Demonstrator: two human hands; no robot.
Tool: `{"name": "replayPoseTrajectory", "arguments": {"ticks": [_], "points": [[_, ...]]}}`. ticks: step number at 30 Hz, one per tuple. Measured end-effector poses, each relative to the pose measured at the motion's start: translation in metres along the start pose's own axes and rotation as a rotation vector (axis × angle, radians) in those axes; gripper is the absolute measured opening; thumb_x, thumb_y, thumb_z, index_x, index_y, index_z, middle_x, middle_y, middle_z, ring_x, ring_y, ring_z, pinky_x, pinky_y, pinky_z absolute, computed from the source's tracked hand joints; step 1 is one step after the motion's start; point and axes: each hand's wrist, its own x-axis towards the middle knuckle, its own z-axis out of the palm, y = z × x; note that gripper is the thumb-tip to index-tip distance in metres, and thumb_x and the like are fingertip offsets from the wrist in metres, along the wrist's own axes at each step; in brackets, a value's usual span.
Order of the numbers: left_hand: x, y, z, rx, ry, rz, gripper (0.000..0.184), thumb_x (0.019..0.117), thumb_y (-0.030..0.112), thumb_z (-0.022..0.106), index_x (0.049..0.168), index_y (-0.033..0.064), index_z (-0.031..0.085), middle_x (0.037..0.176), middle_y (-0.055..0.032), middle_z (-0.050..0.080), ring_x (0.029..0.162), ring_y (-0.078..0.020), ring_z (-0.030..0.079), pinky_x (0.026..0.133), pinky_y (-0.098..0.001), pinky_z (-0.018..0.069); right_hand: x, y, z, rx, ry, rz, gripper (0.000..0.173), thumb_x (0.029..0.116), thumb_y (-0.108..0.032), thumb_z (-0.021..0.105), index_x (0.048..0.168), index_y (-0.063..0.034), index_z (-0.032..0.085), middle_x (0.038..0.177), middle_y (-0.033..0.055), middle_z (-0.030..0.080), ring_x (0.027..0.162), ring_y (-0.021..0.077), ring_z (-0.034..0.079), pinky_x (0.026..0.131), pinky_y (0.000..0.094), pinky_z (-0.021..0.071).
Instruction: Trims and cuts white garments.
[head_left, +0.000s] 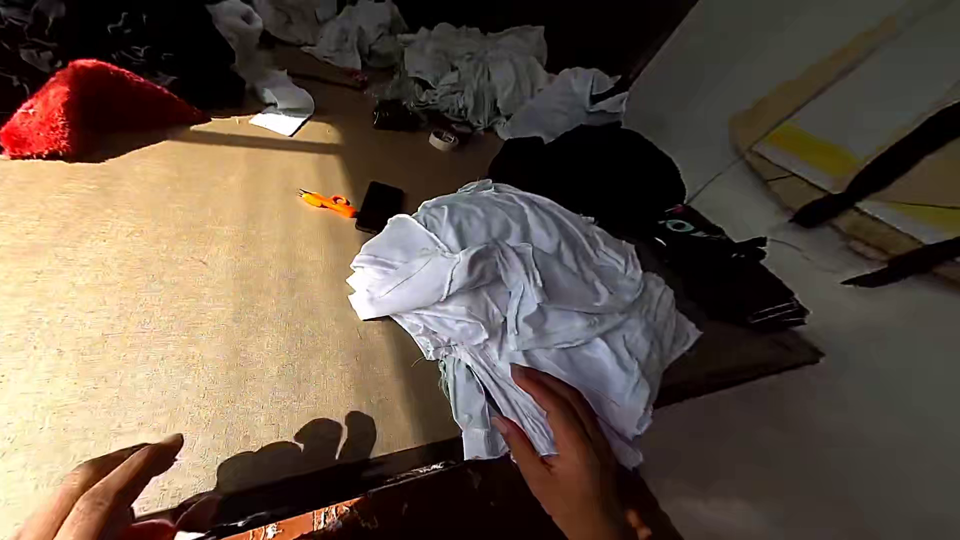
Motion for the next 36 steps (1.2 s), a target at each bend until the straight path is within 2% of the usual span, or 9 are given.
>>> {"name": "replayPoseTrajectory", "arguments": {"ticks": [8,11,15,18,21,23,27,32,36], "points": [[0.181,0.036,0.142,-0.051,0.07,0.249,0.093,0.0757,0.056,0.079,0.149,0.0051,0.05,0.139,-0.0241,0.058,0.087,-0.0354,0.072,0.066,-0.0542,0.058,0.085,0.065,-0.012,-0.404,-0.026,0.027,0.101,0.0825,-0.064,0.067,0.152,0.004,0.041,0.157,0.0282,0.04,0.143,0.0513,0.039,0.11,0.0687,0.0343],[0.207,0.049,0.161,-0.119,0.031,0.254,0.104,0.0726,0.058,0.081,0.154,0.006,0.043,0.151,-0.0253,0.048,0.097,-0.0361,0.071,0.072,-0.0551,0.0573,0.108,0.085,0.001,-0.397,-0.234,0.044,0.087,0.0882,-0.023,0.076,0.159,0.0011,0.031,0.125,0.0327,0.062,0.106,0.0518,0.065,0.086,0.0695,0.0488],[0.23,0.039,0.168,-0.044,0.057,0.335,0.102,0.0689,0.045,0.087,0.155,0.0118,0.045,0.156,-0.0269,0.043,0.09,-0.0385,0.07,0.069,-0.0552,0.0542,0.102,0.117,-0.074,-0.338,-0.261,-0.22,0.036,0.0889,-0.007,0.052,0.115,-0.0058,0.077,0.101,0.0152,0.072,0.095,0.0362,0.066,0.086,0.0561,0.0493],[0.251,0.029,0.169,0.0,-0.029,0.397,0.11,0.0608,0.037,0.09,0.158,0.0174,0.042,0.161,-0.0288,0.034,0.085,-0.0419,0.07,0.064,-0.0557,0.0525,0.059,0.113,-0.079,-0.29,-0.324,-0.282,0.034,0.0929,-0.009,0.046,0.085,-0.0168,0.078,0.086,0.0012,0.069,0.101,0.0265,0.063,0.098,0.0488,0.0469],[0.273,0.031,0.161,0.071,-0.31,0.355,0.13,0.0594,0.057,0.092,0.166,0.0257,0.024,0.17,-0.0254,0.014,0.074,-0.0356,0.069,0.061,-0.052,0.0523,0.015,0.099,-0.046,-0.231,-0.416,-0.206,0.034,0.1018,-0.035,0.047,0.118,-0.0193,0.073,0.115,0.0083,0.068,0.13,0.0323,0.055,0.117,0.0594,0.0337],[0.283,0.036,0.155,0.13,-0.427,0.315,0.136,0.0608,0.059,0.092,0.168,0.0301,0.013,0.169,-0.0292,0.013,0.082,-0.0402,0.069,0.067,-0.0553,0.0525,-0.003,0.084,-0.033,-0.369,-0.447,-0.122,0.087,0.087,-0.084,0.043,0.15,-0.0256,0.051,0.153,0.0188,0.047,0.15,0.041,0.034,0.118,0.0675,0.0254],[0.285,0.029,0.159,0.099,-0.307,0.419,0.118,0.0634,0.031,0.091,0.163,0.0214,0.03,0.146,-0.0341,0.048,0.096,-0.0501,0.066,0.074,-0.0635,0.0497,0.001,0.077,-0.027,-0.49,-0.456,0.045,0.109,0.0524,-0.075,0.077,0.147,-0.0235,0.058,0.163,0.0341,0.023,0.143,0.0575,0.035,0.105,0.0737,0.0374],[0.249,0.019,0.135,0.098,-0.158,0.472,0.078,0.0765,0.021,0.084,0.148,0.0123,0.054,0.125,-0.0244,0.059,0.085,-0.0406,0.065,0.07,-0.0572,0.0483,0.045,0.089,-0.047,-0.495,-0.583,0.121,0.067,0.0624,-0.028,0.094,0.119,-0.0021,0.069,0.137,0.0289,0.058,0.113,0.05,0.064,0.083,0.0665,0.0542],[0.191,0.067,0.134,0.017,-0.079,0.684,0.012,0.0916,0.016,0.063,0.095,0.0117,0.073,0.09,-0.0054,0.067,0.069,-0.023,0.061,0.059,-0.0406,0.0444,0.068,0.08,-0.031,-0.655,-0.624,0.074,0.056,0.0587,-0.021,0.093,0.101,0.0041,0.066,0.095,0.0255,0.067,0.082,0.0465,0.069,0.06,0.0614,0.0536]]}}
